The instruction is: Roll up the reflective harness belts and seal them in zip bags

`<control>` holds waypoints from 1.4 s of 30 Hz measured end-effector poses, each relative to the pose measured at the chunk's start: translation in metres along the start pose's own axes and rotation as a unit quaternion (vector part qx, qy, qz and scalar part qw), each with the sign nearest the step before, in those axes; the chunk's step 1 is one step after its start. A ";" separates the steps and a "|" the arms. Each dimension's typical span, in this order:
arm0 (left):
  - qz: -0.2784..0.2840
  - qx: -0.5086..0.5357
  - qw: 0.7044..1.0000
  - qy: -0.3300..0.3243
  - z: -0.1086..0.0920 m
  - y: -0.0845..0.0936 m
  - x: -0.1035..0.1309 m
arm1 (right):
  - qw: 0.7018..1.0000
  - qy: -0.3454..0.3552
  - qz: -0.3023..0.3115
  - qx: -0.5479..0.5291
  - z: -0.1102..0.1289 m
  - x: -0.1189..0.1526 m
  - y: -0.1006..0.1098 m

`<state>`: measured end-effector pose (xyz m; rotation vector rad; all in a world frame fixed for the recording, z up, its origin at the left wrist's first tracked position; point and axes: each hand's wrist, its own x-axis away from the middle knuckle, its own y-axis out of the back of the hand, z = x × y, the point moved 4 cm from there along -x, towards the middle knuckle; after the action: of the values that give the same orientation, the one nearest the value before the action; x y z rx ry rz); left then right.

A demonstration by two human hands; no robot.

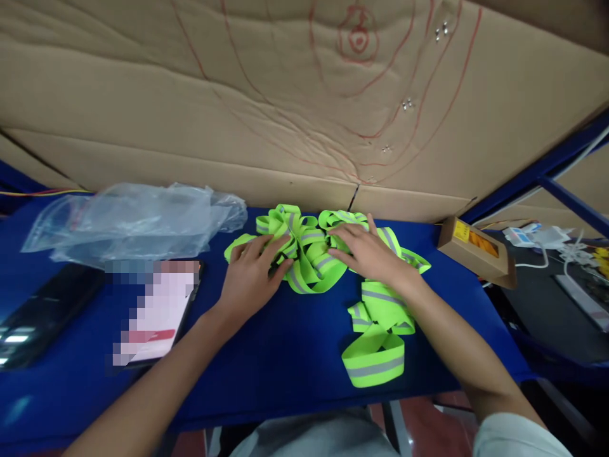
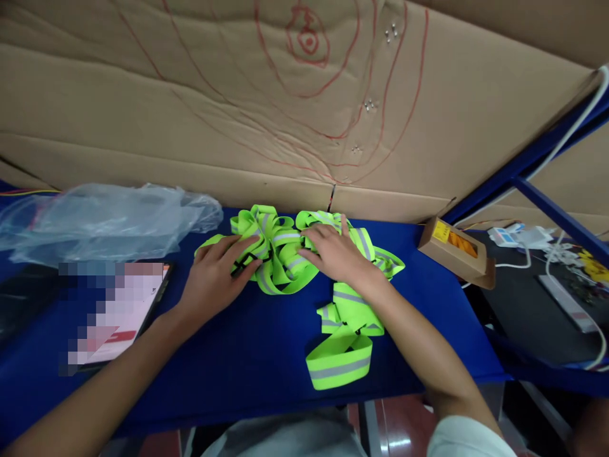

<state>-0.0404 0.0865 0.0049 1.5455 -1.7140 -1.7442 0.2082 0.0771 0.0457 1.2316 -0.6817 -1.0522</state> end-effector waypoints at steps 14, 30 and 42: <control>-0.074 0.431 0.890 0.128 0.001 0.029 -0.005 | 0.985 -0.071 -0.117 0.105 -0.036 0.067 -0.026; 0.163 0.150 0.975 0.024 0.026 0.047 0.004 | 0.985 -0.065 -0.120 0.103 -0.039 0.069 -0.025; 0.291 0.102 0.951 0.036 -0.060 0.051 0.111 | 0.983 -0.036 -0.147 0.104 -0.045 0.071 -0.032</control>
<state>-0.0635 -0.0476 0.0087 0.9946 -2.0863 -1.2291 0.2675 0.0307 -0.0039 1.5143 -0.6901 -1.2990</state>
